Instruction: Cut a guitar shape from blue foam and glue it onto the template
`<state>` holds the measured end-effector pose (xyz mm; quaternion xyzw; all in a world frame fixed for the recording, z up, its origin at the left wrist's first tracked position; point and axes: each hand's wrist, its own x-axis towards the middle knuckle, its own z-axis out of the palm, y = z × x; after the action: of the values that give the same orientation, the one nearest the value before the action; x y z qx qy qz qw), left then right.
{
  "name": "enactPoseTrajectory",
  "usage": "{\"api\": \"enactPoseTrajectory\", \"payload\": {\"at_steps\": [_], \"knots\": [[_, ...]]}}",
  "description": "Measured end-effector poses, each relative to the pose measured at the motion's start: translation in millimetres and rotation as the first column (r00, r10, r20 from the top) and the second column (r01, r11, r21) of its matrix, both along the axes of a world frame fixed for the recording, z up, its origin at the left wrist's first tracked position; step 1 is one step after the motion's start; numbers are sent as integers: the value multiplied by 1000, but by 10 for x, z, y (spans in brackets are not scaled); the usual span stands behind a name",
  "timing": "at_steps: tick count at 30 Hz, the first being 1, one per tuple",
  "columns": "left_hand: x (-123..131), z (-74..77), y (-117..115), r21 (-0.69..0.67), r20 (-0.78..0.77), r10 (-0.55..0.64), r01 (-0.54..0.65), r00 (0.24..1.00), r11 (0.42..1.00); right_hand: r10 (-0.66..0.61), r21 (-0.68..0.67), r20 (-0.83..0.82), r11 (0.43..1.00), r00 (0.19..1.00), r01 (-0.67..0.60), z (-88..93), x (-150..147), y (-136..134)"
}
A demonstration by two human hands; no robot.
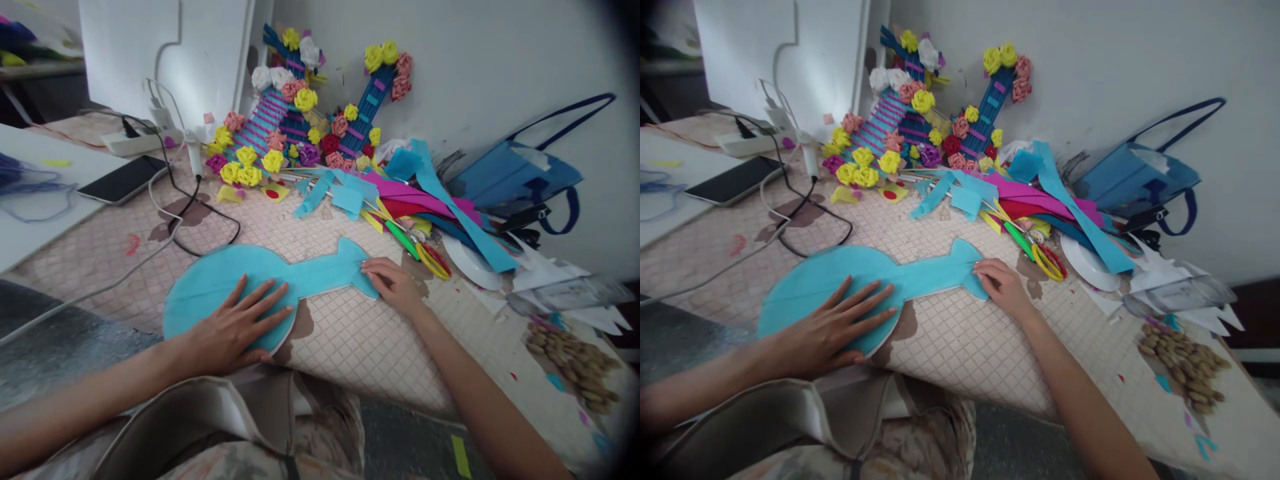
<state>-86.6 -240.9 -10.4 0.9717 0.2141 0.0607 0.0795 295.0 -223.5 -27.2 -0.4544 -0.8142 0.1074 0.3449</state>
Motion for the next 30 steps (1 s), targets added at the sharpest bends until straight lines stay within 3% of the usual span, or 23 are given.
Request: {"api": "enactPoseTrajectory", "payload": {"at_steps": [5,13,20,30], "knots": [[-1,0,-99,29,-3,10,-10,1000,1000,2,7,7,1000,1000,-2,10,-11,-6],[-21,-247,-161,73,12,15,-16,1000,997,12,11,6,1000,1000,-12,6,0,-2],[-73,-204,-393,236,9,74,-74,997,969,5,2,-7,1000,1000,-5,-10,13,6],[-64,-325,-486,373,-5,115,-105,993,922,3,-16,-12,1000,1000,-3,-8,18,6]]}}
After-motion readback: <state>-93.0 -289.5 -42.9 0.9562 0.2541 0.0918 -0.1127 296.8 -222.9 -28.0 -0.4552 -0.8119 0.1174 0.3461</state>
